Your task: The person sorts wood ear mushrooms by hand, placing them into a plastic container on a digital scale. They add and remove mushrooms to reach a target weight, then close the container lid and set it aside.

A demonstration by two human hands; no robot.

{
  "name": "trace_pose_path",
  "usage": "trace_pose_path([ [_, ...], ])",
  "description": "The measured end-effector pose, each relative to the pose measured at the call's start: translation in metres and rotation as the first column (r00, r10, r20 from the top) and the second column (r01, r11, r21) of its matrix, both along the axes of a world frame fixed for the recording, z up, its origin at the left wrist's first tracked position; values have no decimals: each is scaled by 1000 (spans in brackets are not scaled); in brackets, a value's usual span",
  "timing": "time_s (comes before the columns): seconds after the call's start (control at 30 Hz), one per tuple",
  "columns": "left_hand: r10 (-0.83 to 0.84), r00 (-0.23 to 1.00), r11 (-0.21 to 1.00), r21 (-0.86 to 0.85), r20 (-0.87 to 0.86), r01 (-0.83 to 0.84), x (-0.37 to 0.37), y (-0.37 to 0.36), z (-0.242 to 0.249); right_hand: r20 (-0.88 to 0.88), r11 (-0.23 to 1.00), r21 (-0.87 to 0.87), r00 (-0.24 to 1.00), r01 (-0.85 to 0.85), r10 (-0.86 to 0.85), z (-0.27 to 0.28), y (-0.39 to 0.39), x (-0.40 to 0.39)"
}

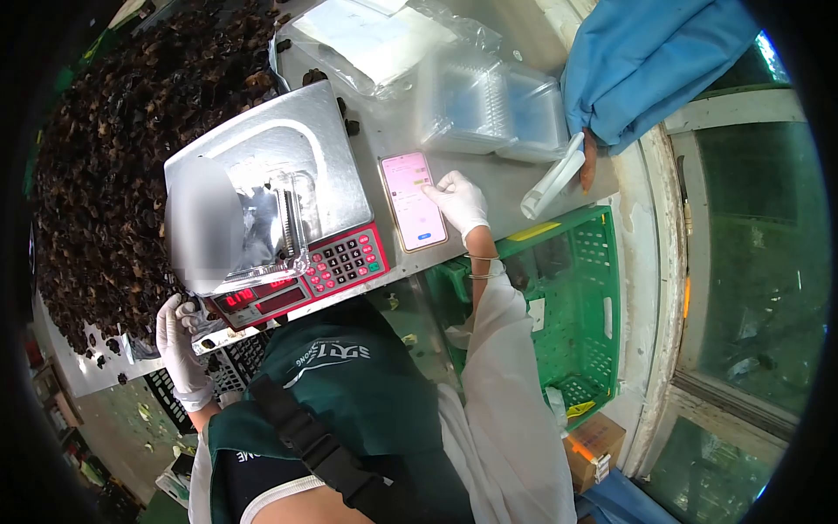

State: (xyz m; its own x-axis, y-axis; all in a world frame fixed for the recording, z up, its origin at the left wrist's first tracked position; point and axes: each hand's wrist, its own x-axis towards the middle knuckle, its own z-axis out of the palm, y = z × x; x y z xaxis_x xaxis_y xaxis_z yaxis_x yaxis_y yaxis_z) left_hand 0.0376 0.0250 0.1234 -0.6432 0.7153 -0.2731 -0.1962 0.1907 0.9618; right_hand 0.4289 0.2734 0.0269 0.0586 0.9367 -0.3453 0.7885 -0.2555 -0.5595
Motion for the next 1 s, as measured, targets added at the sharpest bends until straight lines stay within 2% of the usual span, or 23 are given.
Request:
trace_pose_path([
  [0.07,1,1000,1000,-9,0,-1,2,1,4,-168,999,-50,986,-14,5,-2,-3,8],
  [0.1,6,1000,1000,-16,3,-6,2,2,5,-170,999,-51,985,-10,1,-5,-6,14],
  [0.17,6,1000,1000,-15,-4,-6,0,2,5,-283,969,154,931,-193,230,-12,-17,27],
  [0.2,15,1000,1000,-16,3,-15,0,2,7,-285,969,151,931,-193,230,-9,-23,27],
  [0.27,29,1000,1000,-10,7,-29,-2,2,7,-168,915,193,907,-353,386,2,-26,25],
  [0.3,25,999,999,-19,-20,-25,-4,0,7,-170,913,198,905,-356,390,1,-22,28],
  [0.37,20,999,999,-29,-49,-22,-10,-3,5,-357,929,137,858,-342,369,-8,-17,39],
  [0.4,17,999,999,-30,-32,-18,-12,-4,3,-536,969,-54,826,-240,175,-17,-11,43],
  [0.43,12,1000,999,-38,-15,-13,-12,-4,3,-538,969,-61,826,-241,171,-4,-7,37],
  [0.5,11,999,997,-72,-39,-14,-11,-3,8,-290,893,-91,870,-441,400,23,-3,26],
  [0.53,-2,999,998,-69,-32,-1,-15,-4,7,-217,870,-90,862,-485,458,24,-2,25],
  [0.67,-7,999,996,-92,-33,4,-12,3,12,-127,869,-77,869,-489,478,29,-11,15],
  [0.73,0,999,996,-90,-36,-3,-12,4,11,167,845,21,836,-534,523,26,-15,7],
  [0.77,0,999,996,-90,-36,-4,-13,3,9,168,845,22,835,-534,524,27,-14,8],
  [0.83,-42,997,998,-51,-58,39,-15,1,1,-84,890,-56,890,-453,447,31,-9,13],
  [0.87,-40,998,998,-47,-57,37,-16,0,-1,-81,889,-54,890,-454,449,29,-6,15],
  [0.93,-31,1000,999,-9,1,31,-16,-1,-3,-215,931,-103,922,-349,322,19,-2,20],
  [1.0,-28,1000,1000,-8,1,28,-13,1,-1,-161,952,-103,950,-287,269,9,3,17],
])
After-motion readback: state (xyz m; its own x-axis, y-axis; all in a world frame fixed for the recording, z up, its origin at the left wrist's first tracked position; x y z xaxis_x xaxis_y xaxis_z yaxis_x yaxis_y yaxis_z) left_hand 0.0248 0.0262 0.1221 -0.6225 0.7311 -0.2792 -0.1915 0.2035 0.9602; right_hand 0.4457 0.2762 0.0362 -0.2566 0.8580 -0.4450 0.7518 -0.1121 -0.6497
